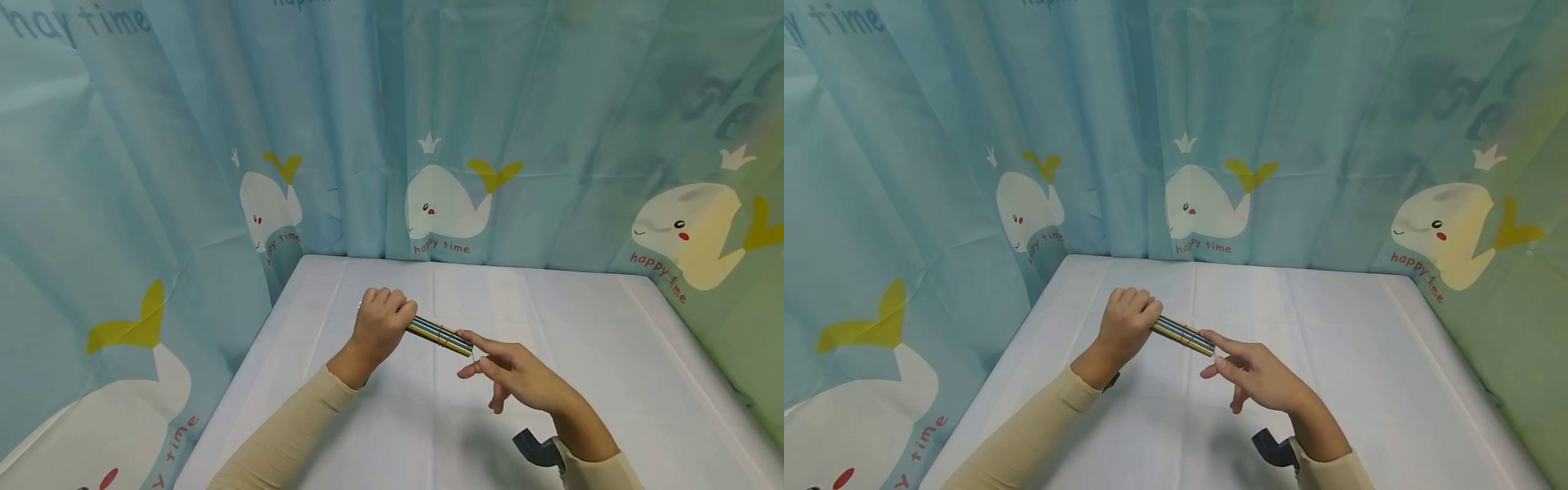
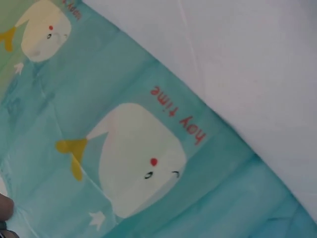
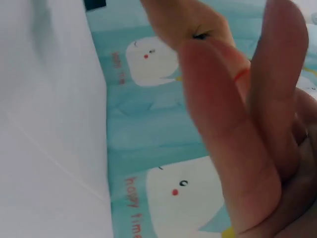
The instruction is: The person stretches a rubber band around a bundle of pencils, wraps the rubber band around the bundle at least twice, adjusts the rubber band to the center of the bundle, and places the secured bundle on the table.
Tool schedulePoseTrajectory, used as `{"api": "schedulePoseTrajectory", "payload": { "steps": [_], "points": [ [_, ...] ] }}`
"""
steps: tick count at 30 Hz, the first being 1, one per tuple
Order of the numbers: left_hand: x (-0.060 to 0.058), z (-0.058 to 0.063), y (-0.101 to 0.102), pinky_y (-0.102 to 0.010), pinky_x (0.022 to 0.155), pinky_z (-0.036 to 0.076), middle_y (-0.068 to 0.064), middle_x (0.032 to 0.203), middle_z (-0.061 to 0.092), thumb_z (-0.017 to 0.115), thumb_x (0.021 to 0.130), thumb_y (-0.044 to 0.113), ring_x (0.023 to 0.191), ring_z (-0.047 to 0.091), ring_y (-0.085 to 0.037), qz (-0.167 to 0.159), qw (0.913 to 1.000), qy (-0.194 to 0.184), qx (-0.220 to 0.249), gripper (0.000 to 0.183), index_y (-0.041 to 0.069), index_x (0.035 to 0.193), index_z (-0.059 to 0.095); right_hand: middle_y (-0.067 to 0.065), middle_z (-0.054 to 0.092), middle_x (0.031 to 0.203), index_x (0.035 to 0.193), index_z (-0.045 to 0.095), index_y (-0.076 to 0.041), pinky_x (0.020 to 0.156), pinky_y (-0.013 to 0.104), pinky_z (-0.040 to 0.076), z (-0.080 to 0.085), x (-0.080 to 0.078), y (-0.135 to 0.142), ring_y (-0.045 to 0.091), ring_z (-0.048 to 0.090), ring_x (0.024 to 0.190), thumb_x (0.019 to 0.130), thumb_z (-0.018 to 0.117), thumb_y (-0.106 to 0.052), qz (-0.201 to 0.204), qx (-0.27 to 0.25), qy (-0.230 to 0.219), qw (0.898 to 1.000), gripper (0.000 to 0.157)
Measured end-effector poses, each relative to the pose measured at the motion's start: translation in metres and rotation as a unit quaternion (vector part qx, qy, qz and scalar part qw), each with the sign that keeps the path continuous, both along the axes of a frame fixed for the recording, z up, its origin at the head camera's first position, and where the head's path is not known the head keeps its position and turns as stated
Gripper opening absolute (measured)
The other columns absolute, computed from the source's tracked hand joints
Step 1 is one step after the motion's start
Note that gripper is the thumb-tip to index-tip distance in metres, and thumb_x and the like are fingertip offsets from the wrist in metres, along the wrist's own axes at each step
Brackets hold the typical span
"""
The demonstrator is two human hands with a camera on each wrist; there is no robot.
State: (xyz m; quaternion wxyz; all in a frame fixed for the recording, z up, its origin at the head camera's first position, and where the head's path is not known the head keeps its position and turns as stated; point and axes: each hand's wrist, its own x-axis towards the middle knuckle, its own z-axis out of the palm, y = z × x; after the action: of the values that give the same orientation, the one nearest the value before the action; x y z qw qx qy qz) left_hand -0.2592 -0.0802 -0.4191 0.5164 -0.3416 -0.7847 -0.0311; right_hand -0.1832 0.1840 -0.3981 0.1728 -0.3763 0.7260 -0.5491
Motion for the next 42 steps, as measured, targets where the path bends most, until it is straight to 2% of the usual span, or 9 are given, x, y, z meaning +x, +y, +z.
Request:
{"api": "schedulePoseTrajectory", "payload": {
  "steps": [5, 8, 13, 18, 23, 27, 31, 37, 42],
  "points": [
    [0.005, 0.004, 0.005, -0.031, 0.050, 0.027, -0.002, 0.064, 0.044, 0.048, 0.087, 0.009, 0.053, 0.041, -0.019, 0.025, 0.9994, -0.025, 0.006, 0.017, 0.013, 0.071, 0.050, 0.013, 0.057, 0.115, 0.142, 0.020, -0.013, 0.053, 0.034, 0.049, 0.002, 0.002, 0.000, 0.018, 0.059, 0.046, 0.095, 0.034, -0.005, -0.026, 0.004, 0.036, 0.999, 0.049],
    [0.007, 0.005, 0.008, -0.031, 0.050, 0.027, -0.002, 0.064, 0.043, 0.051, 0.085, 0.010, 0.053, 0.041, -0.019, 0.029, 0.9991, -0.030, 0.001, 0.015, 0.014, 0.071, 0.050, 0.027, 0.048, 0.121, 0.141, 0.011, -0.002, 0.052, 0.040, 0.049, 0.001, 0.000, 0.002, 0.024, 0.060, 0.048, 0.097, 0.022, -0.006, 0.054, -0.087, -0.001, 0.995, 0.045],
    [0.008, 0.006, 0.011, -0.031, 0.050, 0.028, -0.002, 0.063, 0.043, 0.050, 0.086, 0.012, 0.054, 0.042, -0.019, 0.043, 0.9985, -0.027, -0.020, 0.014, 0.015, 0.073, 0.051, 0.043, 0.029, 0.120, 0.136, -0.004, 0.009, 0.053, 0.049, 0.047, -0.001, -0.001, 0.000, 0.032, 0.055, 0.046, 0.096, 0.003, -0.007, 0.177, -0.213, -0.081, 0.958, 0.043],
    [0.008, 0.005, 0.011, -0.031, 0.050, 0.028, -0.002, 0.064, 0.044, 0.044, 0.089, 0.012, 0.054, 0.044, -0.019, 0.060, 0.9976, -0.029, -0.018, 0.019, 0.015, 0.072, 0.051, 0.031, 0.035, 0.130, 0.143, 0.009, -0.009, 0.054, 0.043, 0.049, 0.002, 0.009, -0.016, 0.029, 0.060, 0.051, 0.097, 0.026, -0.008, -0.001, -0.115, -0.025, 0.993, 0.048],
    [0.007, 0.005, 0.008, -0.032, 0.050, 0.028, -0.002, 0.063, 0.044, 0.042, 0.088, 0.009, 0.053, 0.043, -0.019, 0.055, 0.9984, -0.011, -0.008, 0.022, 0.015, 0.070, 0.051, 0.016, 0.034, 0.137, 0.142, 0.018, -0.023, 0.056, 0.033, 0.051, -0.006, 0.017, -0.027, 0.016, 0.065, 0.071, 0.090, 0.051, -0.013, -0.136, 0.021, 0.052, 0.989, 0.063],
    [0.008, 0.007, 0.006, -0.032, 0.051, 0.032, -0.002, 0.065, 0.047, 0.046, 0.087, 0.012, 0.055, 0.046, -0.020, 0.035, 0.9992, 0.015, -0.010, 0.018, 0.015, 0.070, 0.052, 0.016, 0.015, 0.145, 0.143, 0.011, -0.012, 0.063, 0.042, 0.050, -0.022, 0.008, -0.018, 0.036, 0.054, 0.102, 0.094, 0.041, -0.017, -0.019, -0.087, 0.027, 0.996, 0.057],
    [0.010, 0.010, 0.007, -0.032, 0.052, 0.035, -0.002, 0.067, 0.050, 0.050, 0.086, 0.017, 0.056, 0.049, -0.019, 0.014, 0.9990, 0.039, -0.018, 0.016, 0.015, 0.070, 0.053, 0.025, 0.009, 0.143, 0.136, 0.012, 0.010, 0.073, 0.056, 0.041, -0.018, 0.006, -0.014, 0.054, 0.030, 0.115, 0.098, 0.025, -0.013, 0.116, -0.220, -0.035, 0.968, 0.046],
    [0.011, 0.012, 0.009, -0.032, 0.051, 0.034, -0.003, 0.066, 0.048, 0.049, 0.085, 0.013, 0.055, 0.048, -0.020, 0.017, 0.9986, 0.051, 0.000, 0.017, 0.015, 0.069, 0.052, 0.027, 0.035, 0.132, 0.131, 0.030, 0.011, 0.076, 0.048, 0.044, -0.006, 0.023, -0.037, 0.047, 0.036, 0.114, 0.087, 0.039, 0.014, -0.043, -0.196, 0.056, 0.978, 0.045],
    [0.012, 0.016, 0.012, -0.032, 0.048, 0.031, -0.003, 0.064, 0.046, 0.048, 0.084, 0.008, 0.051, 0.044, -0.020, 0.057, 0.9970, 0.042, 0.032, 0.017, 0.014, 0.068, 0.052, 0.019, 0.019, 0.142, 0.140, 0.014, 0.000, 0.075, 0.036, 0.048, -0.005, 0.040, -0.066, 0.043, 0.038, 0.116, 0.084, 0.045, 0.013, -0.163, -0.140, 0.141, 0.966, 0.066]
  ]
}}
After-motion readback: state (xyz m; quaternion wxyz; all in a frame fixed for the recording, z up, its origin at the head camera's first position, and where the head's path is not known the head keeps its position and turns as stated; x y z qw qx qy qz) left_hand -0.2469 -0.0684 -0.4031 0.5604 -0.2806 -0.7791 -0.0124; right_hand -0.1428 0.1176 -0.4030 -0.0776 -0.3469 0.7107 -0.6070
